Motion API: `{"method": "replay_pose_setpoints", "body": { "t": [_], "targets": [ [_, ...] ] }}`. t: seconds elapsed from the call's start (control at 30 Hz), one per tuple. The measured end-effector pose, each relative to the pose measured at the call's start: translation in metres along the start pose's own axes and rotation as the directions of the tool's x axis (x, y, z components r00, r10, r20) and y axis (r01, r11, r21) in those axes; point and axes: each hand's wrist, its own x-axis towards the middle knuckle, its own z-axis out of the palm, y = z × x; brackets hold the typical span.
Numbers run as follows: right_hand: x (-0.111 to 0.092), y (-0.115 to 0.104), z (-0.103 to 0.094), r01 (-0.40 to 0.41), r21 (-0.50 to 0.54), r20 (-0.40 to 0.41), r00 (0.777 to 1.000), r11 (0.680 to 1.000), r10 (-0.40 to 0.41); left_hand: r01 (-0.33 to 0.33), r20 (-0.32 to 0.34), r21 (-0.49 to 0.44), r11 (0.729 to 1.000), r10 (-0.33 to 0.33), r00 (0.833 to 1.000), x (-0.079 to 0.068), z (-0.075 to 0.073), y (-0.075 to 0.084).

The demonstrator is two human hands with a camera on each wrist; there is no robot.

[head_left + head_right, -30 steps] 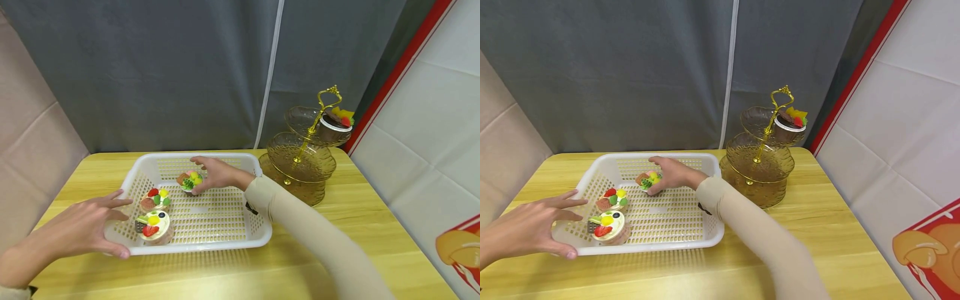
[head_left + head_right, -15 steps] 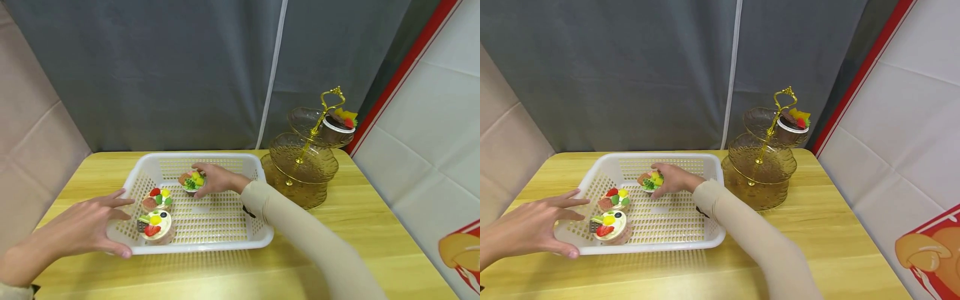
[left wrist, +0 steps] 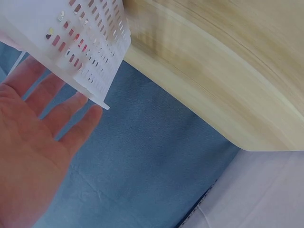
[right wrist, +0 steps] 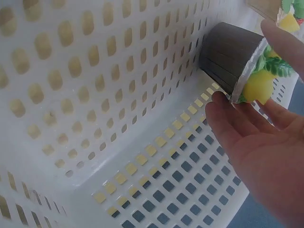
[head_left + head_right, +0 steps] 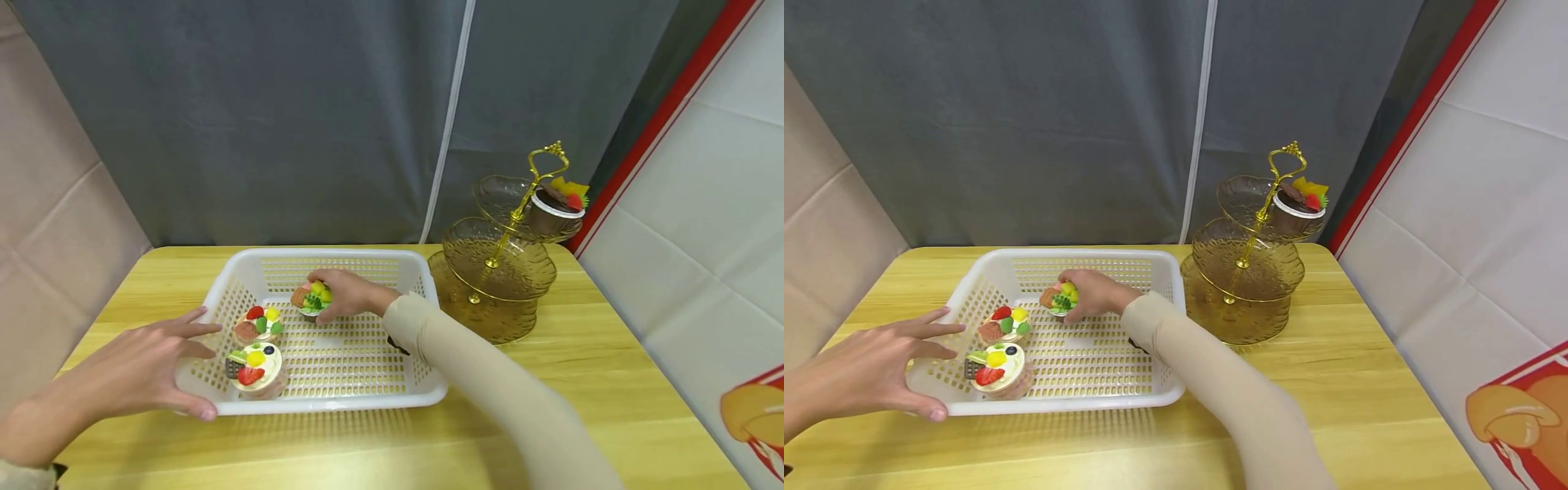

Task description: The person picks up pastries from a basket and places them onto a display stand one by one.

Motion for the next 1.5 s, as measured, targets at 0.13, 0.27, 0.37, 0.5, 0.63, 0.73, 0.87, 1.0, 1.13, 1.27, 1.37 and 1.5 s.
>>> {"method": "replay_pose_setpoints", "body": {
  "t": [0.13,0.27,0.37,0.5,0.63,0.73,0.87,1.0,1.13,1.27,1.37,1.5],
  "targets": [
    [0.002,-0.001,0.003,-0.007,-0.006,-0.015,1.000,1.000,0.007,0.004,0.005,0.001,1.000,-0.004,1.000,0.000,0.000,0.001],
    [0.003,-0.002,0.006,-0.002,-0.021,-0.024,1.000,1.000,0.001,0.006,0.007,0.000,1.000,-0.006,1.000,0.000,-0.001,0.001],
    [0.003,-0.002,0.007,-0.008,-0.024,-0.021,1.000,1.000,0.007,0.007,0.005,-0.001,1.000,-0.007,1.000,0.000,-0.001,0.001],
    [0.004,-0.002,0.010,-0.018,-0.022,-0.019,1.000,1.000,0.018,0.011,0.009,0.002,1.000,-0.011,1.000,0.000,-0.001,0.001],
    [0.004,-0.003,0.011,-0.014,-0.014,-0.025,1.000,1.000,0.013,0.012,0.007,0.003,1.000,-0.012,1.000,-0.001,-0.001,0.000],
    [0.004,-0.003,0.011,-0.010,-0.016,-0.033,0.999,1.000,0.010,0.012,0.007,0.002,1.000,-0.012,1.000,-0.002,-0.001,0.000],
    [0.004,-0.003,0.010,-0.006,-0.010,-0.049,0.999,1.000,0.006,0.015,0.009,0.000,1.000,-0.015,1.000,-0.001,0.000,0.001],
    [0.003,-0.003,0.006,0.008,0.029,-0.076,0.997,1.000,-0.006,0.016,0.010,-0.001,1.000,-0.016,1.000,0.000,0.000,0.001],
    [0.001,-0.006,0.001,0.014,0.077,-0.103,0.995,0.997,-0.006,0.017,0.017,0.004,1.000,-0.017,1.000,0.001,-0.002,0.001],
    [-0.003,-0.009,-0.005,0.027,0.140,-0.118,0.993,0.990,-0.010,0.017,0.021,0.009,1.000,-0.017,1.000,0.001,-0.002,0.001],
    [-0.006,-0.010,-0.009,0.045,0.176,-0.131,0.991,0.983,-0.022,0.020,0.028,0.008,1.000,-0.020,0.999,0.001,-0.002,0.001],
    [-0.010,-0.012,-0.012,0.072,0.183,-0.153,0.987,0.981,-0.044,0.022,0.033,0.007,1.000,-0.022,0.999,0.001,-0.002,0.001]
  ]
}}
